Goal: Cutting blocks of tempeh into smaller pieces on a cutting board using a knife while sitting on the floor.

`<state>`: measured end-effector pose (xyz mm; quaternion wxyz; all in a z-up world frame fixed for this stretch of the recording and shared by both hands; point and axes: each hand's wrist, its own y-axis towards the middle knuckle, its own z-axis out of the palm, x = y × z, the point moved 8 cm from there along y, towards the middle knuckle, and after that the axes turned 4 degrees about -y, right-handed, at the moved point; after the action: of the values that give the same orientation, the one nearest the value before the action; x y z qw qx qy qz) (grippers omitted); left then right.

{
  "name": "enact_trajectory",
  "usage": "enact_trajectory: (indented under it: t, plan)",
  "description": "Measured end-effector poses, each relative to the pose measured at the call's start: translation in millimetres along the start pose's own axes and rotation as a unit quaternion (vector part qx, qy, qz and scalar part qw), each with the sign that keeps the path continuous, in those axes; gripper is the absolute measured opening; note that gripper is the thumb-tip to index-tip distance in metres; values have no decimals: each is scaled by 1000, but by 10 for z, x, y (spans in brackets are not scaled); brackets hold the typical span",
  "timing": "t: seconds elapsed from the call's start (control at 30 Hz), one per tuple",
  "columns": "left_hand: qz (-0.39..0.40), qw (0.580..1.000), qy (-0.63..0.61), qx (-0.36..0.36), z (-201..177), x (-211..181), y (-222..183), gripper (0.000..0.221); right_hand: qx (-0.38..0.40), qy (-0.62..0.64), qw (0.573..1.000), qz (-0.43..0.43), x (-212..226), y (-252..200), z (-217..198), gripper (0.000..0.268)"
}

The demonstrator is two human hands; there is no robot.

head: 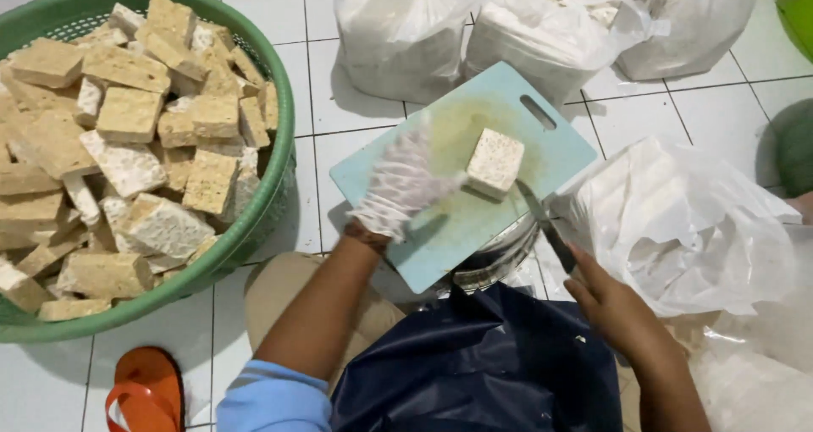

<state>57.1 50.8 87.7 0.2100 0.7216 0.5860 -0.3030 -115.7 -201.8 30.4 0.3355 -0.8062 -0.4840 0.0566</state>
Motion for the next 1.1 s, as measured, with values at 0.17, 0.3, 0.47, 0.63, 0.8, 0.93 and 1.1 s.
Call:
enact_trajectory:
  t: [0.17,0.3,0.47,0.63,0.8,0.93,1.1]
  plan:
    - [-40,970,236,35,1308,-34,412,145,-65,87,994,2,-178,-9,-95,51]
    - [-30,973,207,93,1440,131,546,115,-103,33,991,-81,120,217,-149,52]
    - [-26,975,154,155,1220,507,525,122,-91,-9,983,-162,753,190,-123,59]
    - [-16,980,137,146,1201,511,514,113,-95,-2,985,-145,915,266,-44,57]
    - [-5,985,121,126,1179,528,511,106,-89,5,986,-141,984,316,24,58]
    - [-1,984,127,123,1139,492,492,103,-96,-14,986,-135,1044,332,36,58]
    - [3,981,142,136,1204,519,533,102,-76,-44,989,-121,1095,379,116,61]
